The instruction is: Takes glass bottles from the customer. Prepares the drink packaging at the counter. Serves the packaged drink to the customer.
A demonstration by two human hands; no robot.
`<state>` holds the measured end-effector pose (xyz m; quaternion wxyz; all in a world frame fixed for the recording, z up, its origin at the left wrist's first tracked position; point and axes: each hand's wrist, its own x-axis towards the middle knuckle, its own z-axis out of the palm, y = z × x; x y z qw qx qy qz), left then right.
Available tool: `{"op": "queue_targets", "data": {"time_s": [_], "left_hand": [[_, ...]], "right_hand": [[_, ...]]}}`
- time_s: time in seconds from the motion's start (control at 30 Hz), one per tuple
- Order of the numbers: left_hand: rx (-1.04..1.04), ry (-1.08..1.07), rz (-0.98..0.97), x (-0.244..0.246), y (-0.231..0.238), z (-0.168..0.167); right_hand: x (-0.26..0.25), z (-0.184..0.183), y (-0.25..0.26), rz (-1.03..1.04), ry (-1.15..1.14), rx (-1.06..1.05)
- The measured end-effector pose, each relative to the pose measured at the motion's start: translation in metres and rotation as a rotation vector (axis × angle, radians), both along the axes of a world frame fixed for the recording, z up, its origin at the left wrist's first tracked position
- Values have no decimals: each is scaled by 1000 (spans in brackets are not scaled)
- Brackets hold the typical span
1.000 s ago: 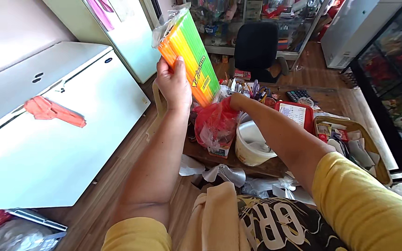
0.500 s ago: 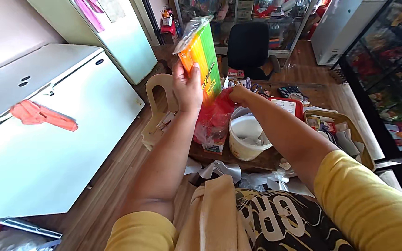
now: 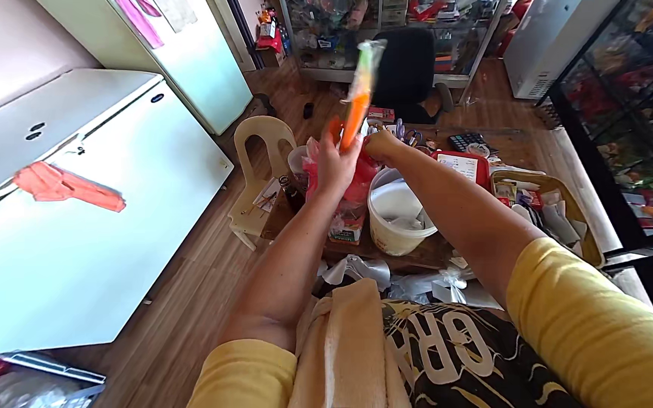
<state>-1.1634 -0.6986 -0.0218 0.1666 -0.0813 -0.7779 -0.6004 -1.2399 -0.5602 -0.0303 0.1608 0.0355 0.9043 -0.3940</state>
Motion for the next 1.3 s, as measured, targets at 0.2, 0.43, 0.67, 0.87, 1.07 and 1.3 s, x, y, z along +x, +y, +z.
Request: {"op": "queue_targets", "data": {"time_s": [0.2, 0.43, 0.67, 0.87, 1.07, 1.3], "left_hand": [[-155, -248, -55, -13, 21, -45], [-284, -327, -45, -16, 34, -56], [-159, -382, 36, -19, 26, -84], [-2, -236, -91, -16, 27, -63], [-299, -164, -103, -24, 25, -68], [-283, -99, -98, -24, 26, -87]], "right_hand": [[1, 2, 9, 86, 89, -42], [34, 15, 30, -137, 226, -223], [48, 24, 35, -64, 299, -370], [46, 15, 27, -7, 183, -237], [75, 37, 22, 76, 340, -120], [118, 42, 25, 12, 707, -214]]}}
